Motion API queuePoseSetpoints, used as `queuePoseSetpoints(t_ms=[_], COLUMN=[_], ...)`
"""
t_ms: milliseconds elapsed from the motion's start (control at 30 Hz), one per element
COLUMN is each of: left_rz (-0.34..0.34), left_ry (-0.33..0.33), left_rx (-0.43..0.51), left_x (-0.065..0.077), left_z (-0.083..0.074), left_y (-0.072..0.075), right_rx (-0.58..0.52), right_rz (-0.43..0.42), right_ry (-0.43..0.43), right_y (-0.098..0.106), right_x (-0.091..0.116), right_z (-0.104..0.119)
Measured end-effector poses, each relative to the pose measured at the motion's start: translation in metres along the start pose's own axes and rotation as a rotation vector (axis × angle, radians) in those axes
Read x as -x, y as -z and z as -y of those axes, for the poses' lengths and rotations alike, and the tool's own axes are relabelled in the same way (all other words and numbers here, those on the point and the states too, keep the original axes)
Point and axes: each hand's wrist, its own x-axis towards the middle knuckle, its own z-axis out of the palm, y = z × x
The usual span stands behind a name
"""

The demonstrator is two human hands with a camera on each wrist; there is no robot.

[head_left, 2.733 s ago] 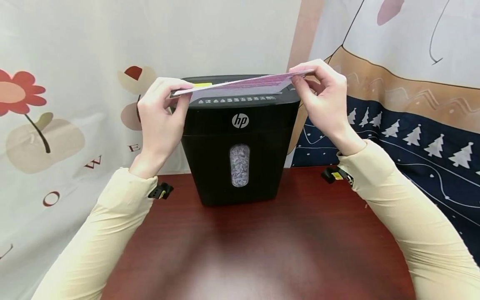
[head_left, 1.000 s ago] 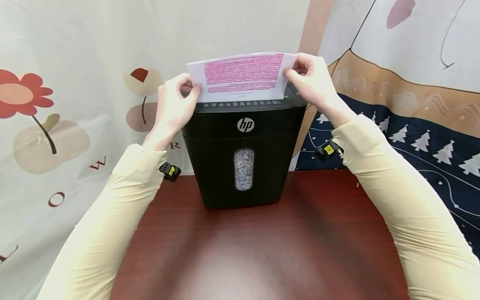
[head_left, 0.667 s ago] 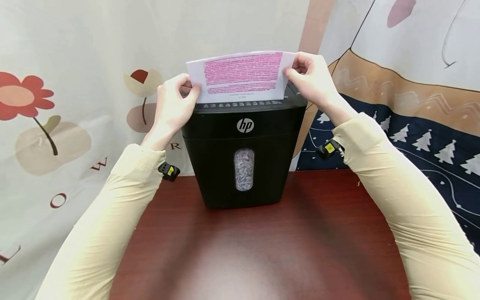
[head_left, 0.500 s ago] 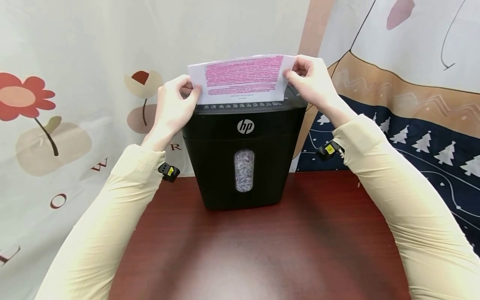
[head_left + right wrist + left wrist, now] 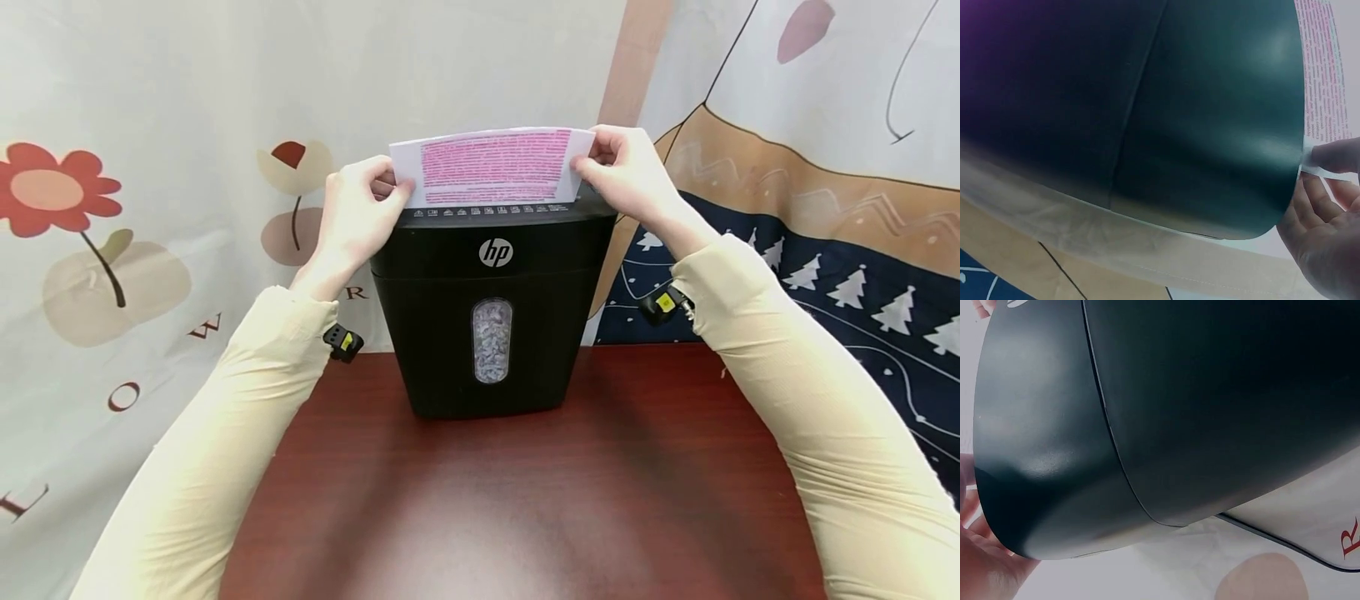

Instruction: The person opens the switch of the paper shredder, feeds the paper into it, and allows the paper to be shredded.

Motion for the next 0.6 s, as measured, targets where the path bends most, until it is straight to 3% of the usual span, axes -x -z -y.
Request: queuePoseSetpoints(t_ms=[600], left_rz=[-0.013], left_ry=[-0.018], left_rx=[0.053], left_x=[0.0041], left_z=[0.0057], left_y=[0.0010], right_rx=[0.093], right_rz=[0.004], right_ry=[0.059], right_y=[-0.0080], right_x=[0.0039], right_z=[-0.0069])
